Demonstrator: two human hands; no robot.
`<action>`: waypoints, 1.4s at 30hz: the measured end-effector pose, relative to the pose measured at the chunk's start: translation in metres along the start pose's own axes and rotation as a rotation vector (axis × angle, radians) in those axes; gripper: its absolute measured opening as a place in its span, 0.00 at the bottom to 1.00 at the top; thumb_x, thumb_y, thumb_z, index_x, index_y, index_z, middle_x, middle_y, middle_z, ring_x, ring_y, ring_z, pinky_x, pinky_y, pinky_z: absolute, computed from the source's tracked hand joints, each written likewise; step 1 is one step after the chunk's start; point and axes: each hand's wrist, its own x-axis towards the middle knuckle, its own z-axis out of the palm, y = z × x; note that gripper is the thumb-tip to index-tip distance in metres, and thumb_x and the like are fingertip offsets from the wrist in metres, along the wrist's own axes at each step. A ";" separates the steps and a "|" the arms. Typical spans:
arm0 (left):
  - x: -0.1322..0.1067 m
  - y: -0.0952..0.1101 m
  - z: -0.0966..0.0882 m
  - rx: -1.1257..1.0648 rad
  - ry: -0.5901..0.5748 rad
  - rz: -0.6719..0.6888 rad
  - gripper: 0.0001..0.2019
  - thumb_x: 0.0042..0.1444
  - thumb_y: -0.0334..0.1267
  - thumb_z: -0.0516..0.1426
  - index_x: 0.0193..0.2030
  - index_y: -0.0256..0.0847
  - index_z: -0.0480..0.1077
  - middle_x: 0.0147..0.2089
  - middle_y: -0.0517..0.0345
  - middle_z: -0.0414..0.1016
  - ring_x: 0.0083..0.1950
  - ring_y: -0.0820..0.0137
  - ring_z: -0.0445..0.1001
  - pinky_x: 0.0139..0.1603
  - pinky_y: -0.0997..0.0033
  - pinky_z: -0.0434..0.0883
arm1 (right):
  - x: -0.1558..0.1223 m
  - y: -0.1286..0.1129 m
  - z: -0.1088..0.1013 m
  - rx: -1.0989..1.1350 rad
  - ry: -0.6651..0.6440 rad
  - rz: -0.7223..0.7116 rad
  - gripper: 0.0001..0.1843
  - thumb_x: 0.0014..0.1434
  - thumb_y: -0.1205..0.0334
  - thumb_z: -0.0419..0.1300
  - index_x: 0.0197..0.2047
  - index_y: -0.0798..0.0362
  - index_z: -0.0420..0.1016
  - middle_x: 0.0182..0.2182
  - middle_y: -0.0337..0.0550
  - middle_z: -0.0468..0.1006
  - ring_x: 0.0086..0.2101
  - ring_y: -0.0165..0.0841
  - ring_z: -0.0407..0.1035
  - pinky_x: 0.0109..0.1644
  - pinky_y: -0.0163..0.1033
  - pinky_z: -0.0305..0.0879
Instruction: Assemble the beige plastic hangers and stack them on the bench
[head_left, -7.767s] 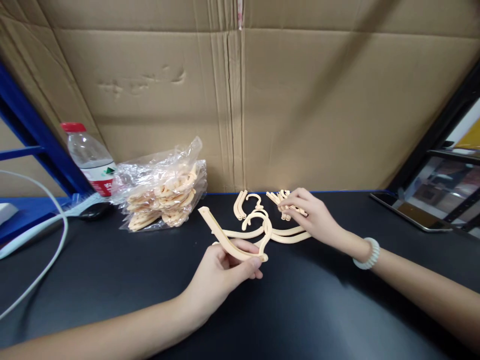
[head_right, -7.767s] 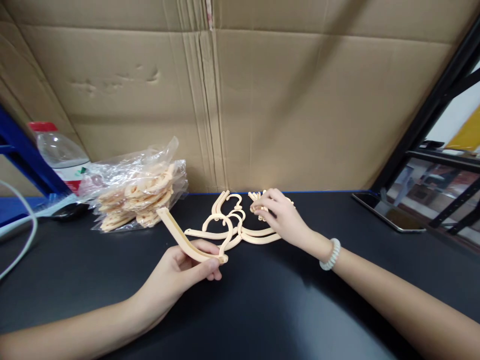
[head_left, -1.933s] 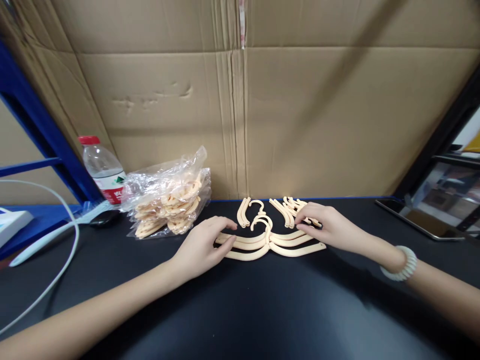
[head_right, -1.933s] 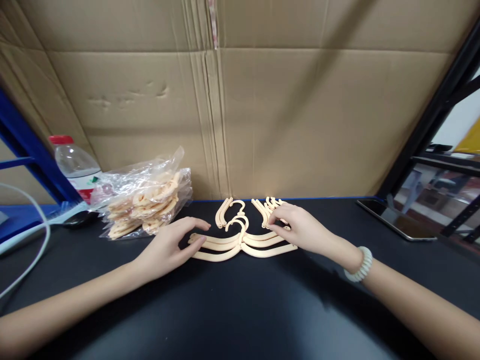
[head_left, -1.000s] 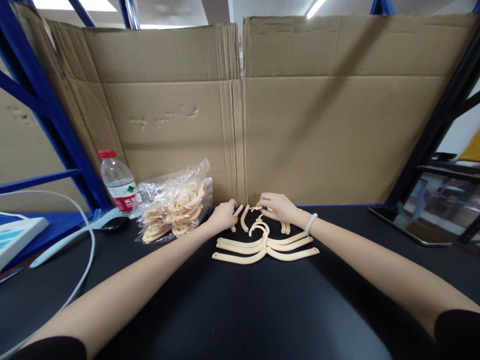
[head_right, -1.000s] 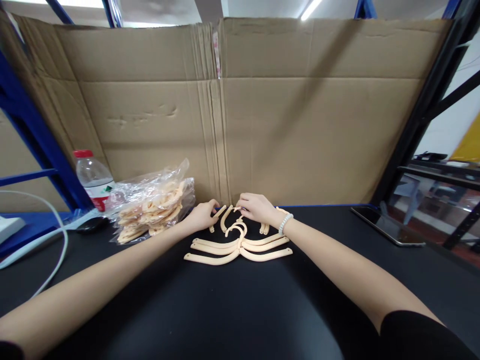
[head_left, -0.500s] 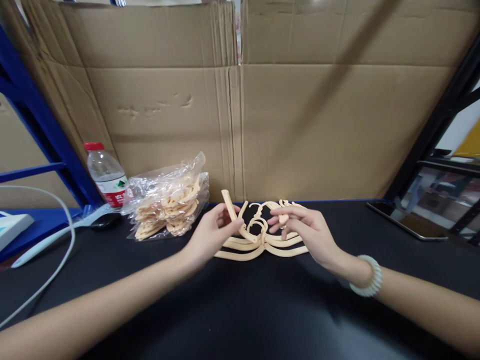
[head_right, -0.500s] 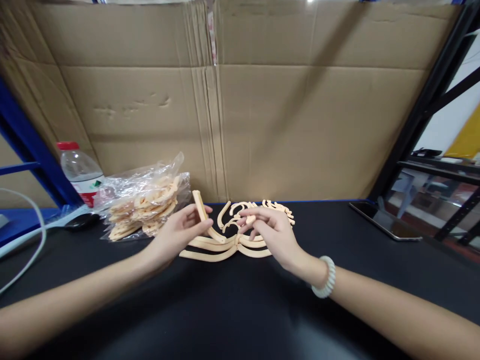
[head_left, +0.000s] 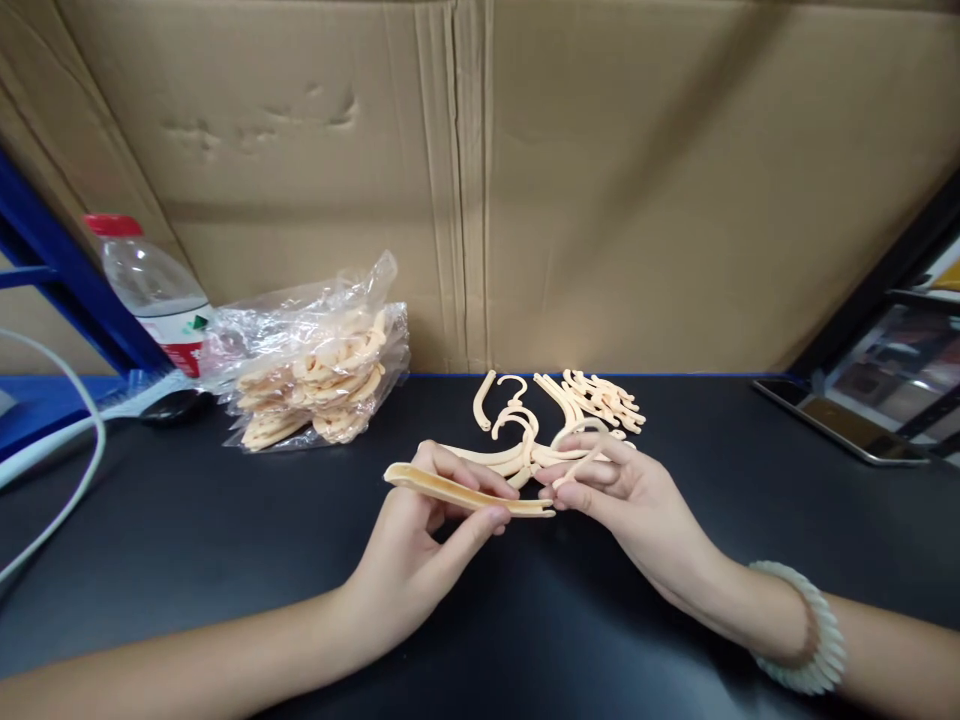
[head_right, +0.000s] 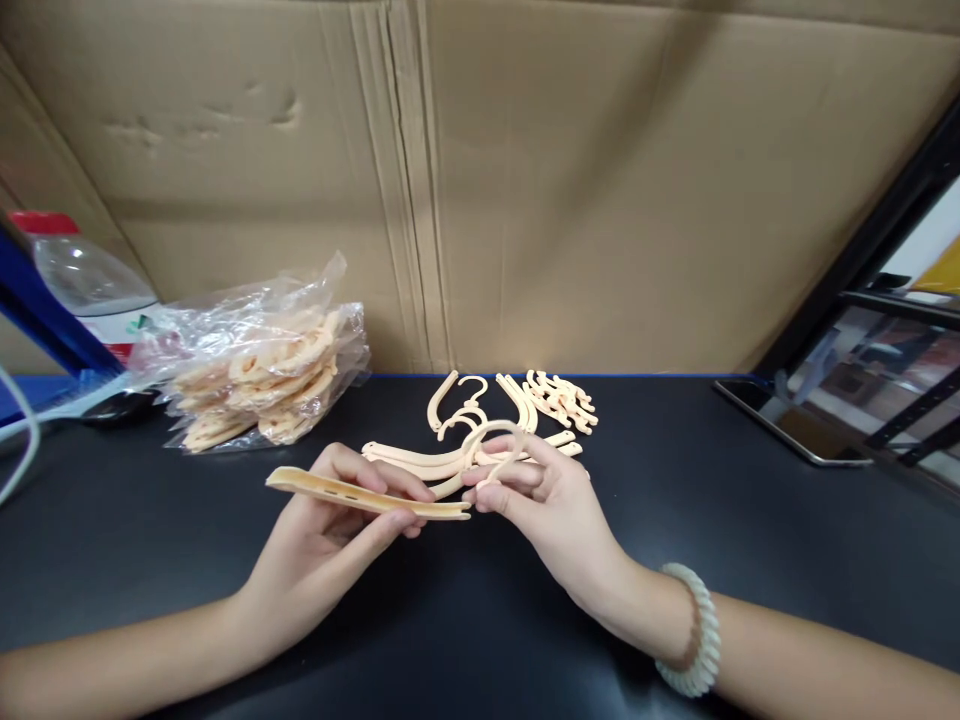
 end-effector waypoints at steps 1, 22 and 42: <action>0.000 0.000 0.000 0.003 0.000 0.001 0.08 0.60 0.31 0.57 0.36 0.43 0.59 0.39 0.57 0.74 0.37 0.70 0.77 0.35 0.70 0.77 | 0.000 0.000 0.000 -0.008 0.008 0.012 0.14 0.50 0.61 0.70 0.39 0.50 0.73 0.32 0.41 0.82 0.31 0.31 0.75 0.40 0.39 0.73; -0.004 -0.003 -0.002 0.252 0.085 0.118 0.05 0.58 0.33 0.60 0.36 0.45 0.66 0.36 0.56 0.78 0.39 0.63 0.78 0.42 0.61 0.74 | -0.004 -0.004 0.003 0.147 -0.270 0.175 0.09 0.59 0.57 0.64 0.38 0.54 0.77 0.41 0.48 0.80 0.41 0.36 0.76 0.45 0.41 0.73; -0.008 -0.005 -0.001 0.231 -0.019 0.182 0.10 0.56 0.28 0.61 0.38 0.47 0.66 0.36 0.61 0.78 0.38 0.66 0.79 0.38 0.68 0.76 | -0.005 -0.001 0.008 -0.054 -0.223 0.048 0.13 0.57 0.55 0.64 0.30 0.54 0.69 0.27 0.41 0.79 0.27 0.30 0.76 0.33 0.36 0.73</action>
